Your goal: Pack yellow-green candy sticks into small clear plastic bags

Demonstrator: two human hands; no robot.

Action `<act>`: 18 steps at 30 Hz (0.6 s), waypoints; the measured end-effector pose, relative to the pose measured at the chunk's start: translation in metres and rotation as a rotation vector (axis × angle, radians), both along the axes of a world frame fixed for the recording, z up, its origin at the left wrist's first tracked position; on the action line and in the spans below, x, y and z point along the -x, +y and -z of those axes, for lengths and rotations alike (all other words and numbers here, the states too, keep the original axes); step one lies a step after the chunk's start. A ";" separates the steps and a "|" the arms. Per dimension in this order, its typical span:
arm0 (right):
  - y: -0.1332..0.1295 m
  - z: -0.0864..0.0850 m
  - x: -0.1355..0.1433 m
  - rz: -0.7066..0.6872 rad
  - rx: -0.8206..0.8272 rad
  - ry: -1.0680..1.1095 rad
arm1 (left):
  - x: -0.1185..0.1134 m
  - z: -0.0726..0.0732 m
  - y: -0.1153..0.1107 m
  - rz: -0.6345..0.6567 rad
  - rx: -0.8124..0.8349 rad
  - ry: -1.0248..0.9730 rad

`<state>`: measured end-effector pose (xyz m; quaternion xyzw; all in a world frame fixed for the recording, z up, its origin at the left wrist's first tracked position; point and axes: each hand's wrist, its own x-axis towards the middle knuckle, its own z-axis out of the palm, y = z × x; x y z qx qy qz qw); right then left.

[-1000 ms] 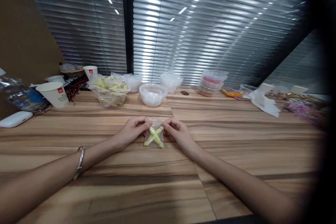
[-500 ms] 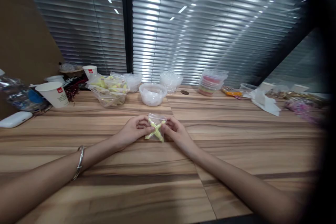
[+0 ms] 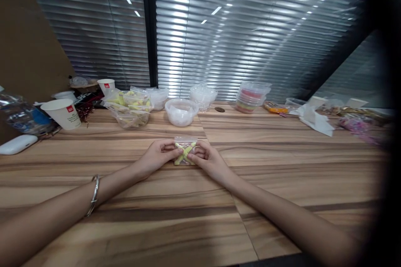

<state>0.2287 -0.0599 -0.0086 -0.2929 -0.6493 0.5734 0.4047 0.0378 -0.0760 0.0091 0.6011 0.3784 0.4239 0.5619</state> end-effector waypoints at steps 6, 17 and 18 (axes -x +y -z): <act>0.000 0.004 -0.001 0.082 -0.041 0.001 | -0.001 0.001 -0.002 -0.092 -0.049 0.016; -0.009 -0.010 -0.003 0.083 -0.253 -0.132 | 0.027 -0.043 0.007 0.051 -0.296 0.354; -0.009 -0.010 -0.003 0.069 -0.230 -0.121 | 0.032 -0.048 0.010 0.021 -0.312 0.378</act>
